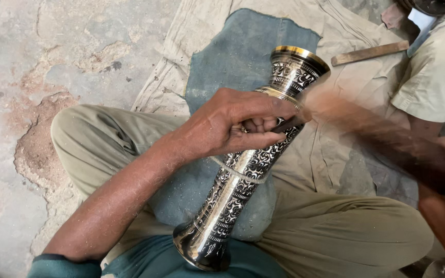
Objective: The person sits on the floor and uses a hammer and chisel to engrave intricate patterns onto a metal vase. They rotate the vase to work on different sections and occasionally inspect the interior rim with a small tool.
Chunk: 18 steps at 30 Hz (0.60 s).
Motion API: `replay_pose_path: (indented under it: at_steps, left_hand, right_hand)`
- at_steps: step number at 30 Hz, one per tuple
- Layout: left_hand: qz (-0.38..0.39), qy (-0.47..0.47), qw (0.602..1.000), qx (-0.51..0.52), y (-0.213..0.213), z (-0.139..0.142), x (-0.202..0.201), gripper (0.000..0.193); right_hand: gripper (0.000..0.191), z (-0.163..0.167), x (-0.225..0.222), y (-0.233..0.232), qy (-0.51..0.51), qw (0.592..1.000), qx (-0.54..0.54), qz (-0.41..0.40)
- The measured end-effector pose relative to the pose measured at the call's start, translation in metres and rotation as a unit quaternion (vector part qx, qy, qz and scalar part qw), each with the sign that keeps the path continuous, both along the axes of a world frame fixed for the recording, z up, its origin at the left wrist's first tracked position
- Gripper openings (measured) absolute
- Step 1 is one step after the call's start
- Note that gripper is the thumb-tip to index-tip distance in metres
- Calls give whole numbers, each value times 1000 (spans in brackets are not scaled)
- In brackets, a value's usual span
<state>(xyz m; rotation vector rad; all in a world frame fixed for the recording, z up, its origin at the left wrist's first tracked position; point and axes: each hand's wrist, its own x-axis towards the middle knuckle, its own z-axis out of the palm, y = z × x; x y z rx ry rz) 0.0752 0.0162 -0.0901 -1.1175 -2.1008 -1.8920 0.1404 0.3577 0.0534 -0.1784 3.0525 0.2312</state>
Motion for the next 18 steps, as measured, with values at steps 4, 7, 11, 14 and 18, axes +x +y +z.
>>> replay_pose_path:
  at_steps: [4,7,11,14,18]
  left_hand:
    - [-2,3,1000,-10,0,0,-2,39]
    - [7,13,1000,-15,0,3,1,38]
    - [25,13,999,40,4,14,5,39]
    - [5,26,999,-18,9,27,3,37]
    - [-65,51,988,-129,20,45,-10,35]
  right_hand:
    - [27,-3,2,-5,36,997,-71,-5]
    - [29,-1,4,-9,39,994,-99,-11]
    - [31,4,5,-25,41,988,-143,-36]
    - [31,5,5,-42,39,985,-144,-81]
    - [39,-4,7,-54,-85,983,-40,-158]
